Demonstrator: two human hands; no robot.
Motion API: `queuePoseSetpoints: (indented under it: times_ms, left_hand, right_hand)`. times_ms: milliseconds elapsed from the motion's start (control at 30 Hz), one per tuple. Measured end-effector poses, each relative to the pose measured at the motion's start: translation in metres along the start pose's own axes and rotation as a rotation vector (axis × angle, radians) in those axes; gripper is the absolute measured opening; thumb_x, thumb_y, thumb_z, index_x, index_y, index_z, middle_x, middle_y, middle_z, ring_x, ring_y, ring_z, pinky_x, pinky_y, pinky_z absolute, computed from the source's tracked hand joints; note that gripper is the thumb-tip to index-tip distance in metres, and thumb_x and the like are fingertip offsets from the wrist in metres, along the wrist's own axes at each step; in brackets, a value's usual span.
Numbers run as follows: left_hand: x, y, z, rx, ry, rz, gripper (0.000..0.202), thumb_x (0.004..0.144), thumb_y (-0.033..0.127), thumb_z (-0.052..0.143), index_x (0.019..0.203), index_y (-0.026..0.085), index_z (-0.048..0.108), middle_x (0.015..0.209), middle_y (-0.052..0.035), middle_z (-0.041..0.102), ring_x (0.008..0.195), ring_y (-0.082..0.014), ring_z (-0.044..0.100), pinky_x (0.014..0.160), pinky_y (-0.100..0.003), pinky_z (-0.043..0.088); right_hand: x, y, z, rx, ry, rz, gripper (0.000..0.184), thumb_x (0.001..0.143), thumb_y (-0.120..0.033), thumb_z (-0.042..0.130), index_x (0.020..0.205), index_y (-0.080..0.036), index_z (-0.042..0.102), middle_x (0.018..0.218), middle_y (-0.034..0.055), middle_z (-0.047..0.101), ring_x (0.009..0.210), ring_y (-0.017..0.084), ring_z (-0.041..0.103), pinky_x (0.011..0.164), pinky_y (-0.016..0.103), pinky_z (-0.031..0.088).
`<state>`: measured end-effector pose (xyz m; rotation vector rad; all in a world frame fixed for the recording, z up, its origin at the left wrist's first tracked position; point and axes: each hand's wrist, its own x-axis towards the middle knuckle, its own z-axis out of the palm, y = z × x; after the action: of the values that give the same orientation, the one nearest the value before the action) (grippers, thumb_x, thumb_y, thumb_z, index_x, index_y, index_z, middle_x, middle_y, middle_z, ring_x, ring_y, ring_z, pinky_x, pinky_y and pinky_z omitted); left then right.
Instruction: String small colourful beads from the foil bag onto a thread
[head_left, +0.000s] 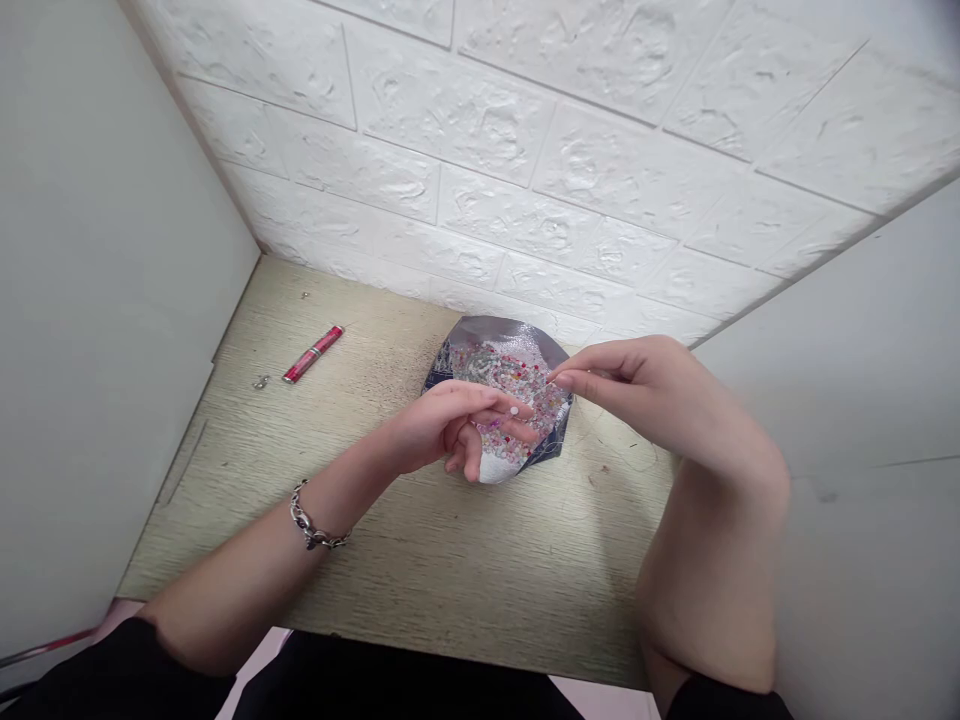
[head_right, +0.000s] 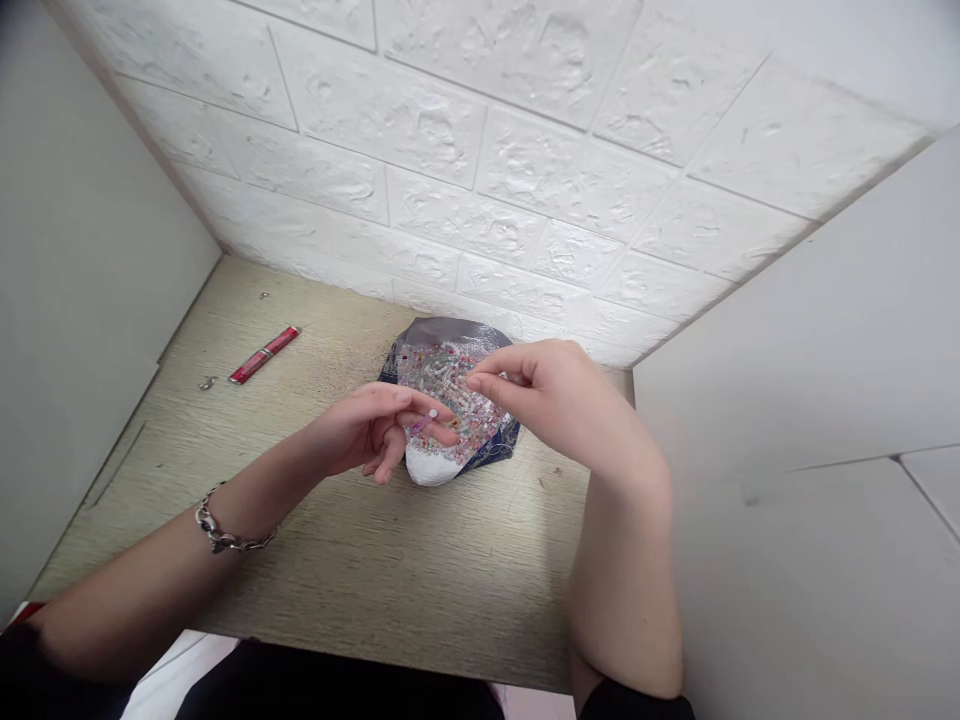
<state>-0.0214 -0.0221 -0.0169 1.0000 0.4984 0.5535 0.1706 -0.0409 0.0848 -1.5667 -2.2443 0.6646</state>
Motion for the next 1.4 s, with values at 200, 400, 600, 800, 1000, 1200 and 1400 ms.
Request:
queuePoseSetpoints:
  times_ms: [200, 400, 600, 800, 1000, 1200, 1400]
  left_hand:
    - [0.0009, -0.0011, 0.0025, 0.117, 0.063, -0.025, 0.041, 0.079, 0.039, 0.041, 0.109, 0.015, 0.053, 0.114, -0.0156, 0.056, 0.042, -0.0058, 0.056, 0.031, -0.017, 0.027]
    - [0.0037, -0.0024, 0.0054, 0.278, 0.129, -0.082, 0.044, 0.078, 0.046, 0.04, 0.113, 0.02, 0.049, 0.122, -0.0118, 0.05, 0.039, -0.0019, 0.052, 0.031, -0.017, 0.026]
    - [0.0047, -0.0018, 0.0079, 0.428, 0.114, -0.156, 0.041, 0.08, 0.043, 0.037, 0.111, 0.019, 0.048, 0.115, -0.0088, 0.055, 0.041, -0.0016, 0.051, 0.034, -0.017, 0.027]
    - [0.0059, -0.001, 0.009, 0.469, 0.1, -0.184, 0.036, 0.079, 0.037, 0.039, 0.11, 0.019, 0.048, 0.11, -0.007, 0.058, 0.04, -0.0009, 0.049, 0.034, -0.016, 0.027]
    - [0.0078, -0.0036, 0.0076, 0.485, 0.113, -0.127, 0.033, 0.078, 0.043, 0.041, 0.095, 0.017, 0.051, 0.1, -0.0053, 0.06, 0.038, -0.0004, 0.048, 0.032, -0.015, 0.026]
    - [0.0088, -0.0055, 0.0067, 0.472, 0.138, -0.084, 0.034, 0.077, 0.046, 0.042, 0.089, 0.016, 0.052, 0.098, -0.0046, 0.059, 0.039, -0.0003, 0.049, 0.03, -0.013, 0.025]
    - [0.0083, -0.0063, 0.0075, 0.494, 0.167, -0.057, 0.033, 0.076, 0.044, 0.045, 0.092, 0.016, 0.054, 0.095, -0.0046, 0.06, 0.039, -0.001, 0.05, 0.031, -0.014, 0.026]
  right_hand:
    - [-0.0037, 0.0006, -0.0035, 0.06, 0.079, -0.004, 0.027, 0.076, -0.041, 0.047, 0.074, -0.021, 0.064, 0.063, 0.001, 0.057, 0.059, 0.012, 0.049, 0.05, 0.024, 0.035]
    - [-0.006, -0.0013, -0.0056, 0.087, 0.269, 0.027, 0.023, 0.076, -0.04, 0.049, 0.073, -0.021, 0.062, 0.055, -0.0006, 0.049, 0.05, 0.009, 0.04, 0.045, 0.022, 0.031]
    - [-0.0058, 0.0014, -0.0068, 0.065, 0.393, 0.077, 0.024, 0.075, -0.041, 0.049, 0.074, -0.02, 0.061, 0.055, -0.0007, 0.045, 0.05, 0.009, 0.039, 0.043, 0.022, 0.029]
    - [-0.0046, 0.0063, -0.0082, 0.053, 0.402, 0.063, 0.024, 0.076, -0.041, 0.048, 0.074, -0.021, 0.06, 0.055, 0.0, 0.047, 0.05, 0.012, 0.041, 0.046, 0.025, 0.03]
    - [-0.0049, 0.0062, -0.0077, 0.049, 0.394, 0.074, 0.024, 0.077, -0.041, 0.047, 0.075, -0.021, 0.06, 0.054, 0.0004, 0.047, 0.05, 0.013, 0.041, 0.046, 0.026, 0.03]
    - [-0.006, 0.0031, -0.0074, 0.034, 0.382, 0.065, 0.024, 0.077, -0.041, 0.047, 0.075, -0.021, 0.06, 0.055, 0.0008, 0.047, 0.05, 0.012, 0.041, 0.044, 0.025, 0.03]
    - [-0.0089, 0.0006, -0.0066, 0.028, 0.385, 0.057, 0.024, 0.078, -0.04, 0.047, 0.075, -0.02, 0.06, 0.056, 0.0, 0.045, 0.051, 0.01, 0.039, 0.045, 0.023, 0.031]
